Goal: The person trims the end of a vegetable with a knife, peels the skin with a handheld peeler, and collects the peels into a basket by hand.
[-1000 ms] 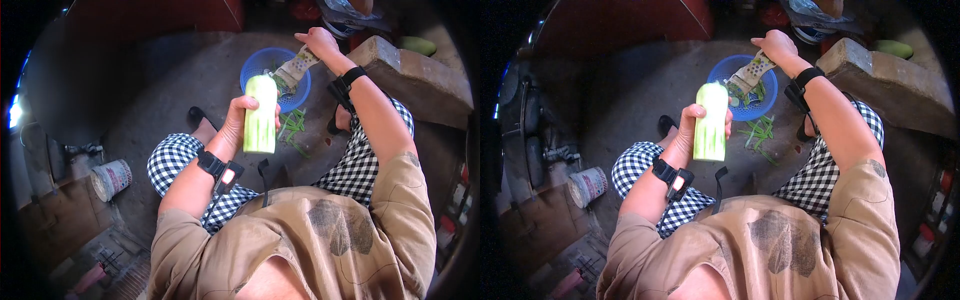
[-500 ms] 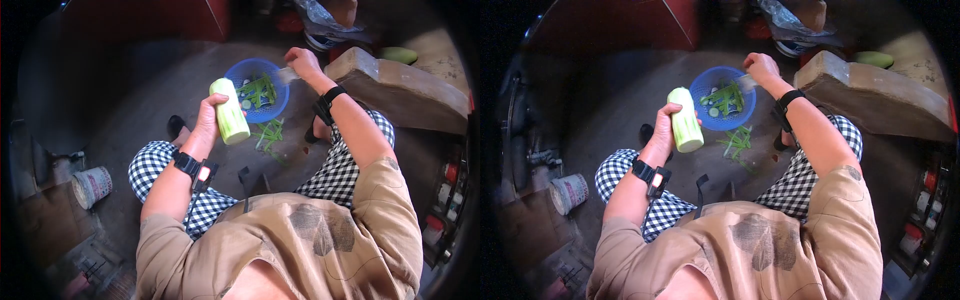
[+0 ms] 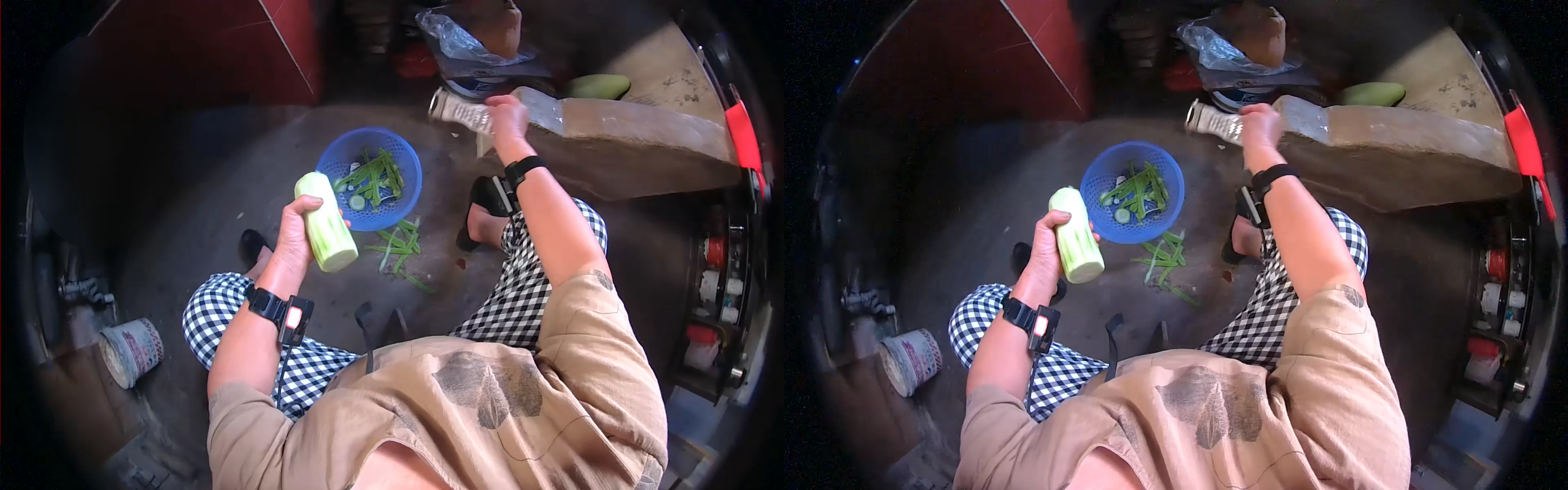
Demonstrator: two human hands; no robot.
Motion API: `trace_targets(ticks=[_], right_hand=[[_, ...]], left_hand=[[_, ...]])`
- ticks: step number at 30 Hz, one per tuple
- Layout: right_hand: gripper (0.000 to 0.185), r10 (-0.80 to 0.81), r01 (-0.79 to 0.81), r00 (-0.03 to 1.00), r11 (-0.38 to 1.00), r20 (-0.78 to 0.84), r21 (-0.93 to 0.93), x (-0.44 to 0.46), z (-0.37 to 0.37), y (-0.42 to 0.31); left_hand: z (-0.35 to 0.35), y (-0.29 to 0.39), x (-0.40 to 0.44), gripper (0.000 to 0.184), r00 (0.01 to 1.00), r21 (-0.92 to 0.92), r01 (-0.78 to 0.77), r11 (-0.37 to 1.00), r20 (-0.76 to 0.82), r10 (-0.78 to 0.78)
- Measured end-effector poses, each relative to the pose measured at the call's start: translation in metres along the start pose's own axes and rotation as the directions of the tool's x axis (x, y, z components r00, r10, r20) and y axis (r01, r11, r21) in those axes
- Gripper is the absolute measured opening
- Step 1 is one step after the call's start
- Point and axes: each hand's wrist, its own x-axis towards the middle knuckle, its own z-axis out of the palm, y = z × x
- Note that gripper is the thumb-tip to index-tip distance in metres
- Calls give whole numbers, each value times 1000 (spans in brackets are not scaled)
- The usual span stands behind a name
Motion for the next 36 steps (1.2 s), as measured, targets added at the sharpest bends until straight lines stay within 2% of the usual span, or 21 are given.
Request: trace_targets(ticks=[3,4,6,8,10,11,12,15,16,18,20,23,25,28,30,31,32,33,34,35,36], right_hand=[[22,63,-1,949,980,-308,199,34,-39,7],[23,145,-5,927,927,-345,376,39,-56,6],[28,219,43,881,845,-419,533,59,-81,25],[31,436,-37,822,684,-367,729,87,-101,57],[33,516,-235,815,711,-264,663,85,-118,74],[28,572,-285,791,660,-218,696,90,-124,84],[25,531,-312,830,697,-172,646,95,-129,101],[38,440,-375,897,799,-32,470,107,-140,119],[46,513,-446,856,794,-61,413,106,-134,114],[60,506,-477,854,854,-120,206,92,-130,97],[57,485,-465,838,875,-250,137,87,-124,91],[45,394,-468,792,882,-466,-49,78,-119,80],[25,206,-410,802,873,-561,-266,74,-106,81],[22,194,-194,971,981,-140,20,41,-60,79],[15,180,-180,984,983,13,34,-8,-11,66],[13,207,-215,966,976,152,38,-47,7,49],[12,255,-258,946,966,198,-11,-78,24,44],[7,202,-239,893,970,403,43,-102,38,58],[12,167,-72,791,981,588,-182,-121,55,76],[17,279,-417,747,904,603,99,-163,58,75],[15,300,-422,691,906,658,30,-190,67,91]], left_hand=[[-7,0,2,54,1000,4,2,1000,1,-2],[-6,0,2,54,1000,7,2,1000,-4,-2],[-8,3,2,52,1000,8,-8,1000,-24,9],[-8,7,0,52,997,-1,-38,999,-61,38],[-14,9,4,51,995,-17,-61,998,-77,60],[-13,11,2,51,993,-23,-79,997,-85,77],[-12,10,-3,50,991,-29,-87,996,-101,84],[-11,14,-4,50,988,15,-109,994,-110,110],[-13,16,-3,51,988,2,-112,994,-110,111],[-17,20,3,52,988,-3,-117,993,-104,116],[-17,20,3,46,986,57,-127,990,-103,133],[-9,23,-1,51,977,55,-180,982,-108,185],[-10,27,0,56,973,34,-207,978,-96,209],[-5,38,-8,57,963,27,-253,967,-90,254],[-1,47,-18,58,947,32,-308,951,-90,309],[-2,53,-24,58,943,37,-324,945,-64,326],[-2,56,-29,58,940,42,-338,940,-35,339],[-2,59,-35,58,928,46,-370,928,-39,372],[-4,62,-38,58,917,46,-397,917,-31,399],[-4,64,-45,58,900,64,-429,901,-59,432],[-3,65,-49,58,885,76,-453,888,-80,459]])
